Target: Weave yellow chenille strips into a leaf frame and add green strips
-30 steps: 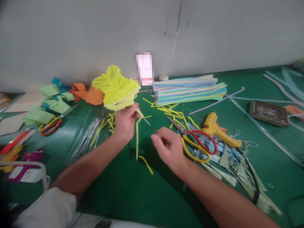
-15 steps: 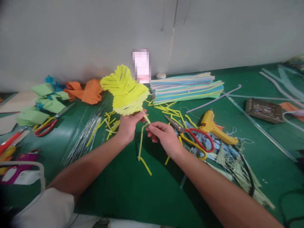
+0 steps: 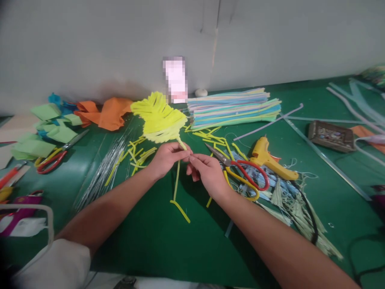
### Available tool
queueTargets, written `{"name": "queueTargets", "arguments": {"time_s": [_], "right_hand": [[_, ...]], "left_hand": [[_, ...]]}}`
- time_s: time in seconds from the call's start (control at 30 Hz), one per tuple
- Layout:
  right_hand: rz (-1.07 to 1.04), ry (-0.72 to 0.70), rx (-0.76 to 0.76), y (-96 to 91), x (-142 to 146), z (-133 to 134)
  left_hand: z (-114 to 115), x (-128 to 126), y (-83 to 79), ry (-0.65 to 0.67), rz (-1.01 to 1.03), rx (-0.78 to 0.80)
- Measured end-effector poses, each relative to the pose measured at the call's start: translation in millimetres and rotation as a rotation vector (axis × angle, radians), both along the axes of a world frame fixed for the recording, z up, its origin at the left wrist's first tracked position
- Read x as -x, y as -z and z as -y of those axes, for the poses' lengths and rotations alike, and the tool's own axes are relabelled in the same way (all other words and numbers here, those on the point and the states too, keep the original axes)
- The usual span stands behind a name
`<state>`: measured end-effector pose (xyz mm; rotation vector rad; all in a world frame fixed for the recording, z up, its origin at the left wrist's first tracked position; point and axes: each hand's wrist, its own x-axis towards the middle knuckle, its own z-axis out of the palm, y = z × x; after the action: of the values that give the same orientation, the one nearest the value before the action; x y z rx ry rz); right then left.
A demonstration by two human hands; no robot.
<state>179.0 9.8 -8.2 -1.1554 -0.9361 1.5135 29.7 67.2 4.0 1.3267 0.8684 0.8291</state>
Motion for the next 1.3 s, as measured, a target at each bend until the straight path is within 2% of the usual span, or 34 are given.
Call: {"name": "queueTargets", "arguments": {"time_s": [0.2, 0.37, 0.6, 0.8, 1.0, 1.13, 1.3], "right_hand": [[0.083, -0.018, 0.028, -0.2, -1.5, -2.9], [0.16, 0.009, -0.023, -2.7, -1.1, -1.7], [0.151, 0.054, -0.079, -2.9, -1.7, 1.1], [0.158, 0.07, -0.055, -4.2, 0.2, 1.1], [0.116, 0.084, -0.065, -6.2, 3.2, 2.0], [0.106, 0.102, -0.065, -7.1, 3.6, 2.9], [0.097, 0.087, -0.021, -8.7, 2.6, 2.3]], "left_hand": [[-1.7, 1.3, 4.9, 0.038, -0.041, -0.033], [-0.9, -1.0, 4.9, 0.011, -0.004, 0.027], [2.4, -2.3, 2.8, -0.027, -0.001, 0.056], [1.6, -2.7, 2.0, -0.058, 0.019, 0.078], [1.2, -2.7, -0.9, 0.017, 0.062, 0.097], [2.3, -2.7, -0.1, 0.012, 0.019, 0.037], [2.6, -3.5, 2.0, -0.025, -0.044, 0.062]]}}
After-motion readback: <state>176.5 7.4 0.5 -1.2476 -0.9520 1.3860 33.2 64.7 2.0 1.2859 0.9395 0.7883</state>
